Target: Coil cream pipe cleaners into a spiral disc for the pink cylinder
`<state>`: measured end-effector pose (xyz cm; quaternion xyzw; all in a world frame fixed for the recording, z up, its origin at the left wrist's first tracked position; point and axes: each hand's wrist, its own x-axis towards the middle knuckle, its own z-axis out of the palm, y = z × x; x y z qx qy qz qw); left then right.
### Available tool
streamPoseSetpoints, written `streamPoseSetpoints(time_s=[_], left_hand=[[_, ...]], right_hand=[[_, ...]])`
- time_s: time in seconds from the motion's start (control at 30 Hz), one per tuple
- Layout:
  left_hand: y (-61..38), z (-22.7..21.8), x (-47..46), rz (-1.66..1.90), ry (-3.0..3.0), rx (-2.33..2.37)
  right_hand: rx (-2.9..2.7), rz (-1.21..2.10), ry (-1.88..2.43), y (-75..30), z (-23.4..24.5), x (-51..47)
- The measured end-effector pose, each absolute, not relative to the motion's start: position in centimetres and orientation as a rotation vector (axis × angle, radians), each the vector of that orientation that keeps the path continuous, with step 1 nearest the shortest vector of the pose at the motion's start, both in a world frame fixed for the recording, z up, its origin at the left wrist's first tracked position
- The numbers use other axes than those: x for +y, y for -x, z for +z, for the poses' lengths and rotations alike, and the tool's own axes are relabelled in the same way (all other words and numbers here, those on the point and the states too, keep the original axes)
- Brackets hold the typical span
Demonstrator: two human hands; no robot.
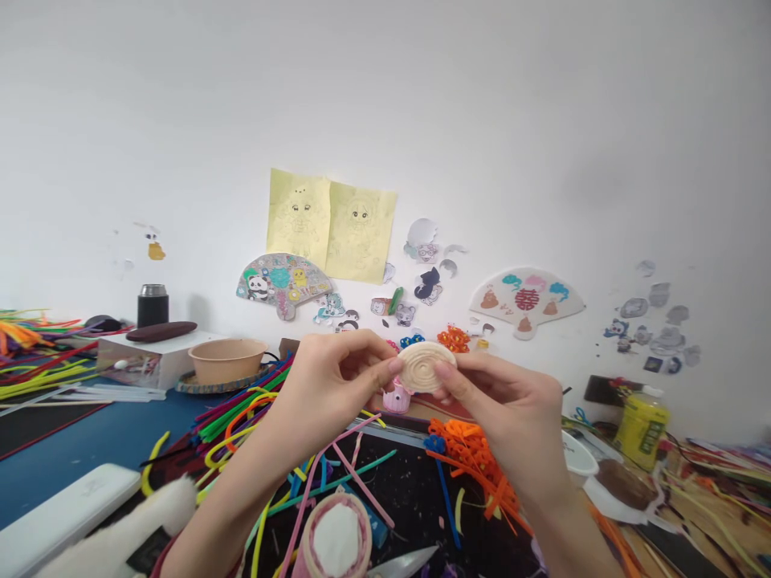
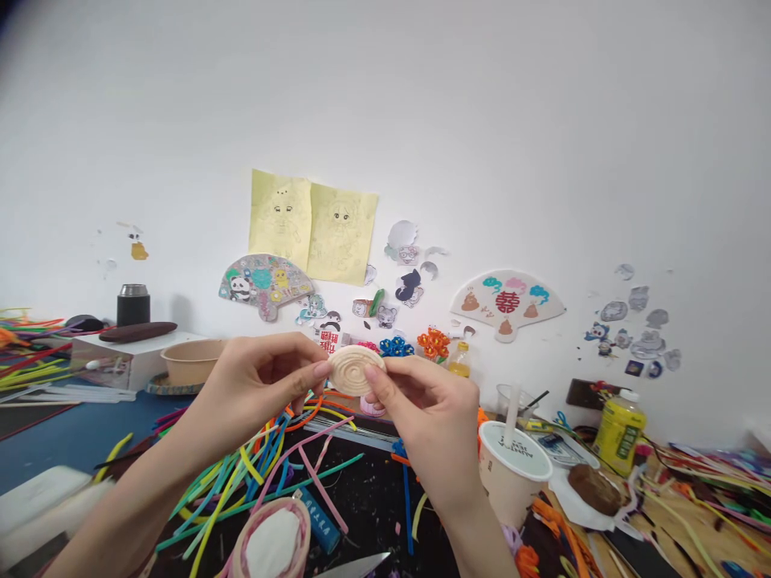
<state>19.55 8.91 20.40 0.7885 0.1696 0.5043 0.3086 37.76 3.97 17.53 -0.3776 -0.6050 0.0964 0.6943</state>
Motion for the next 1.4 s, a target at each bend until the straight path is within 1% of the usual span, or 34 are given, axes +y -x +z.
streamPoseSetpoints(time_s=[0.3,0.43,0.53,0.8,0.93,1.4], left_hand=[[-20.0,19.6,8.9,1.631,-2.261,0.547],[-20.3,19.3,9.0,1.686,-2.275,0.566],[-20.4,19.3,9.0,1.653,-2.216,0.533],[-20.6,19.8,9.3,1.405,-1.876,0.400],[-20.9,19.4,9.9,1.390,-1.807,0.371],[-20.7,19.3,9.9,1.399,-1.850,0.384]], right_hand=[[-1.340,0.178,0.833,-37.6,17.5,3.9],[-1.341,0.183,0.830,-37.5,17.4,3.8],[-1.332,0.192,0.811,-37.4,17.5,3.8],[-1.284,0.229,0.754,-37.1,17.6,4.0],[-1.251,0.305,0.725,-37.1,17.4,4.3],[-1.129,0.581,0.724,-36.6,17.0,5.0]])
